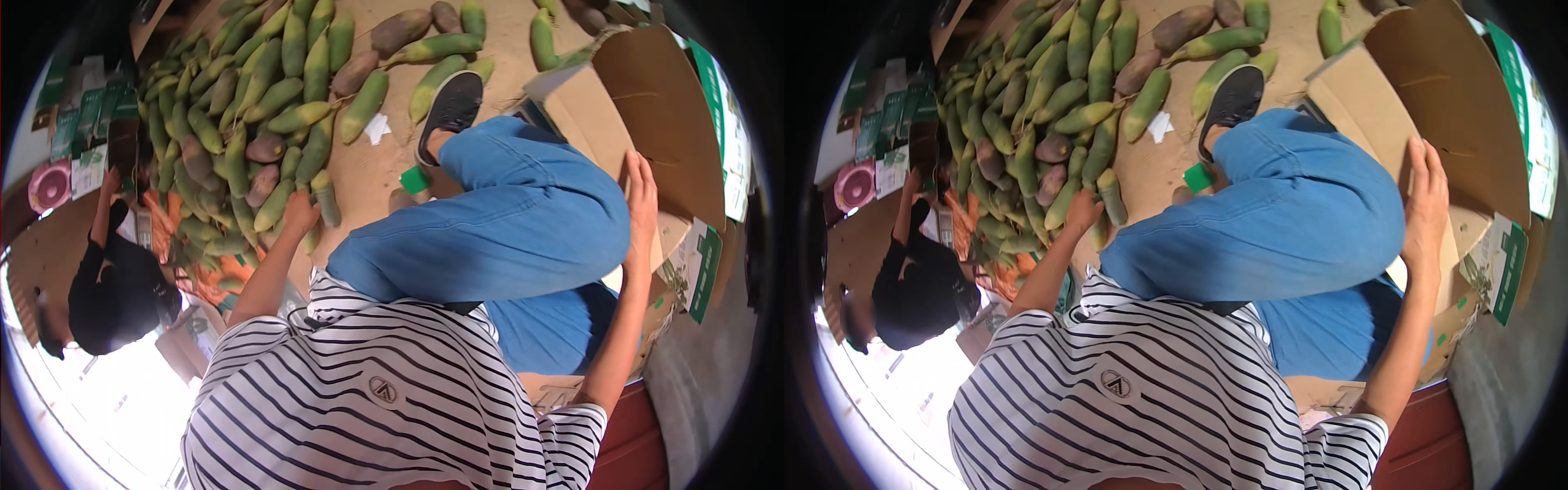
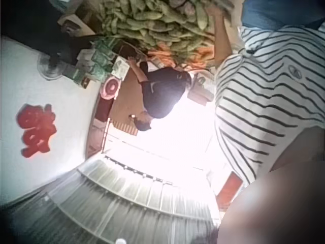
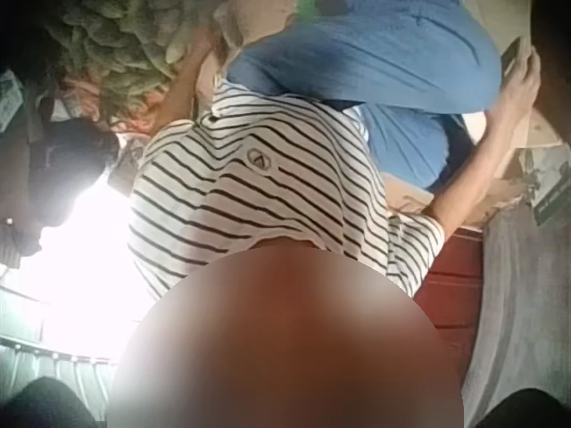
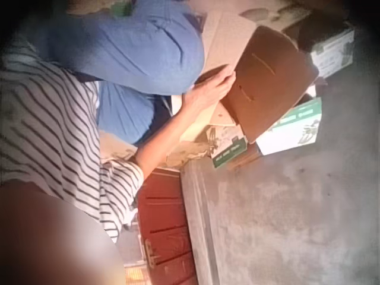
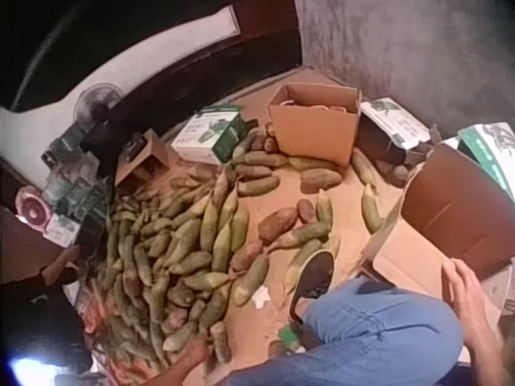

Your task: The person is sorting large vegetables from a pile on the floor and packing them into cardboard boxes while using a digital scale to weigh the boxes.

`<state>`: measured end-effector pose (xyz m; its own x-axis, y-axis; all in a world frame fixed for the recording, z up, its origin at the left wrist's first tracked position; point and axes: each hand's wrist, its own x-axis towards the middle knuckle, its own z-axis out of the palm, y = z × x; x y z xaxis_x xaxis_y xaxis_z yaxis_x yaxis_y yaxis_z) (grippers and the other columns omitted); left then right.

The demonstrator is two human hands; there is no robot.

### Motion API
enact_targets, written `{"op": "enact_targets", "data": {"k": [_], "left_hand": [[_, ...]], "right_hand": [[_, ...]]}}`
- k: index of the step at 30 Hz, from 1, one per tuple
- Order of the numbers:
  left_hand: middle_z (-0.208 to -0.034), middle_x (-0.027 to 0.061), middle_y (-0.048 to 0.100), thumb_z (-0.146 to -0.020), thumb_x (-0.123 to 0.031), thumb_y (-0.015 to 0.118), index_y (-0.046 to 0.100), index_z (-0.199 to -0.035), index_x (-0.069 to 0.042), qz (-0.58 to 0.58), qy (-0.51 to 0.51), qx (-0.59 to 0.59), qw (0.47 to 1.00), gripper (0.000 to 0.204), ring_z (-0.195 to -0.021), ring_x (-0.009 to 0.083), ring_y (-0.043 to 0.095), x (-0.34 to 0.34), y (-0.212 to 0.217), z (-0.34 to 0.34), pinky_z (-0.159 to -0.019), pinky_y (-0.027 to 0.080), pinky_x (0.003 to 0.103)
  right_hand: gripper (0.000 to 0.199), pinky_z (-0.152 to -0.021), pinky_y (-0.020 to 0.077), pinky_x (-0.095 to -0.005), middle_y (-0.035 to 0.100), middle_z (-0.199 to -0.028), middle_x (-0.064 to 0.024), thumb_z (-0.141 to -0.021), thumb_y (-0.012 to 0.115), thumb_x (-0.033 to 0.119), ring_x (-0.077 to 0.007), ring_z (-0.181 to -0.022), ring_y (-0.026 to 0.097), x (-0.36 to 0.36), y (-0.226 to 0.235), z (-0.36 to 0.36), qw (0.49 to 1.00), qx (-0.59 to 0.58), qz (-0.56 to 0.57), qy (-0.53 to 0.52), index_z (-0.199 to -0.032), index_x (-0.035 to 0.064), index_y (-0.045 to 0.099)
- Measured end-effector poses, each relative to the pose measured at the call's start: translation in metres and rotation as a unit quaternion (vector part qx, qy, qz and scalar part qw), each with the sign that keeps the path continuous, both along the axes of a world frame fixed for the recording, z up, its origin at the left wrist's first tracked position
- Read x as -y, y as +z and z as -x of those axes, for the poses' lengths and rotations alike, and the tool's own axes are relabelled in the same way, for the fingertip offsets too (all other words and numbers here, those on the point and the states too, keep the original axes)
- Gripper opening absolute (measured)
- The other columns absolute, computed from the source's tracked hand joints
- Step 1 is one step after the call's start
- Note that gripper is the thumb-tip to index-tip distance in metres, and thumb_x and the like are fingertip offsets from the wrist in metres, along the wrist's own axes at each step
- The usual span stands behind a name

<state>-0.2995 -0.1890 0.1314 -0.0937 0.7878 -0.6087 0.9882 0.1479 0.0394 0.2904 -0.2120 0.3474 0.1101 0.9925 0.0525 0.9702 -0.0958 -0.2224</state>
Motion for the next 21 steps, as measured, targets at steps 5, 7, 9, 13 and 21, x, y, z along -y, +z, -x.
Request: {"op": "enact_targets", "data": {"k": [5,7,9,13,21], "left_hand": [[-0.115,0.0250,0.053,-0.074,-0.030,0.073,0.044,-0.119,-0.003,0.002,0.075,-0.045,0.996,0.059,-0.106,0.0398,0.057,0.032,-0.018,0.043,-0.088,0.048,0.046],[-0.114,0.0247,0.053,-0.073,-0.031,0.074,0.044,-0.119,-0.004,0.004,0.090,-0.042,0.995,0.061,-0.105,0.0398,0.057,0.034,-0.032,0.043,-0.089,0.049,0.046],[-0.113,0.0244,0.053,-0.073,-0.032,0.075,0.044,-0.118,-0.004,0.000,0.103,-0.039,0.994,0.062,-0.104,0.0397,0.057,0.031,-0.034,0.034,-0.089,0.049,0.045],[-0.113,0.0216,0.053,-0.069,-0.032,0.077,0.044,-0.119,-0.007,0.024,0.116,-0.124,0.985,0.064,-0.107,0.0387,0.056,0.019,-0.023,0.002,-0.089,0.049,0.045],[-0.112,0.0200,0.054,-0.067,-0.031,0.076,0.050,-0.116,-0.007,-0.092,-0.002,0.040,0.995,0.061,-0.106,0.0378,0.054,-0.005,-0.007,-0.028,-0.089,0.047,0.044]], "right_hand": [[0.061,-0.106,0.0329,-0.0403,0.043,-0.141,-0.0132,-0.084,0.059,0.010,-0.0300,-0.129,0.041,-0.002,-0.014,-0.002,1.000,0.028,-0.007,0.007,-0.142,0.0144,0.040],[0.061,-0.106,0.0335,-0.0401,0.043,-0.140,-0.0132,-0.084,0.059,0.010,-0.0298,-0.129,0.042,-0.003,-0.014,-0.004,0.999,0.032,-0.007,0.010,-0.142,0.0143,0.040],[0.061,-0.106,0.0341,-0.0399,0.044,-0.140,-0.0131,-0.084,0.060,0.011,-0.0297,-0.128,0.043,-0.006,-0.017,-0.001,0.999,0.034,-0.013,0.011,-0.142,0.0141,0.040],[0.063,-0.105,0.0347,-0.0399,0.045,-0.139,-0.0126,-0.083,0.062,0.010,-0.0300,-0.128,0.043,-0.001,-0.010,-0.006,0.998,0.052,-0.015,0.010,-0.141,0.0144,0.041],[0.066,-0.106,0.0334,-0.0411,0.041,-0.142,-0.0126,-0.081,0.062,0.010,-0.0305,-0.130,0.041,-0.008,-0.003,0.007,1.000,0.017,0.003,-0.012,-0.143,0.0163,0.039]]}}
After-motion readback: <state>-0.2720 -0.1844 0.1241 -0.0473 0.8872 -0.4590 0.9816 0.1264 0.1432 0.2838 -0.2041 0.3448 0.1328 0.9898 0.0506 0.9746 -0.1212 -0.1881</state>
